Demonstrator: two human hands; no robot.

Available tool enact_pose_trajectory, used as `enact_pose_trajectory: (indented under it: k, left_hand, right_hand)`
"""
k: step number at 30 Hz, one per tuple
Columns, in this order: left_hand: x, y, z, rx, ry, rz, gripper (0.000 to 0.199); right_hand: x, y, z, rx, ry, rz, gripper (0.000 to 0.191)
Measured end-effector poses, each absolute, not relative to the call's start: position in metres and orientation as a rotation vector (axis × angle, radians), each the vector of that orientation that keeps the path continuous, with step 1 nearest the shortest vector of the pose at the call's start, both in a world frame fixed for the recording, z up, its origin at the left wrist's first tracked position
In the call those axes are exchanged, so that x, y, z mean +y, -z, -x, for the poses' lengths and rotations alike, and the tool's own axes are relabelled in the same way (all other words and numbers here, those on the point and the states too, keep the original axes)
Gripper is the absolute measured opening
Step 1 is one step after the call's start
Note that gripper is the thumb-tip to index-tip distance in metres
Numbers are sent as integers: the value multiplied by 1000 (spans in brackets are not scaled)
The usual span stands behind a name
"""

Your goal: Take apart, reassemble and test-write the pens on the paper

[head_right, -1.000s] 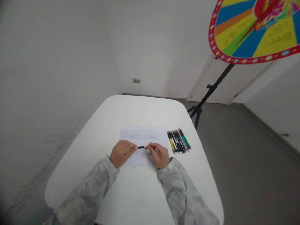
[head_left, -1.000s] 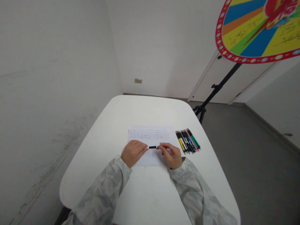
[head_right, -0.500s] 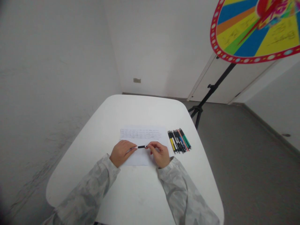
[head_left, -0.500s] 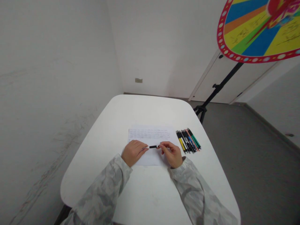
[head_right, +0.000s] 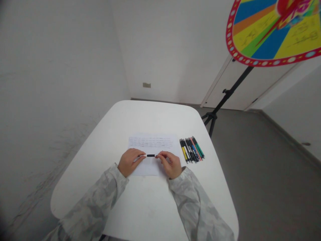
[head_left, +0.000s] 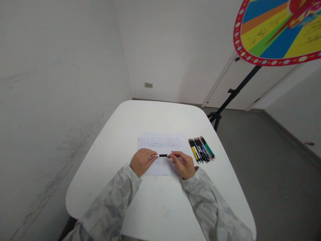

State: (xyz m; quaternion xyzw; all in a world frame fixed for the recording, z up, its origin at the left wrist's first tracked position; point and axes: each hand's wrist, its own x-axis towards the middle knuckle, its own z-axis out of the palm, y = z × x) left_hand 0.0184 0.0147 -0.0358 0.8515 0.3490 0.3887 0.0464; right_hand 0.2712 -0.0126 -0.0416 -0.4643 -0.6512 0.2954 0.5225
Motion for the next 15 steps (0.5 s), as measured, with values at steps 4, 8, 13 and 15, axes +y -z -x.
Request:
enact_pose_trajectory:
  k: [4, 8, 13, 15]
  left_hand:
    - [15, 36, -19, 1062, -1171, -2605, 19]
    - [15, 37, -19, 1071, -1172, -2610, 21]
    - [15, 38, -19, 1092, -1170, -2609, 23]
    - [15, 37, -19, 1089, -1174, -2614, 22]
  right_hand:
    - [-12, 40, -270, -1513, -792, 1092, 17]
    - [-11, 38, -269, -1492, -823, 1104, 18]
    - [-11, 39, -268, -1503, -744, 1117, 17]
    - [-11, 41, -268, -1507, -736, 1114, 17]
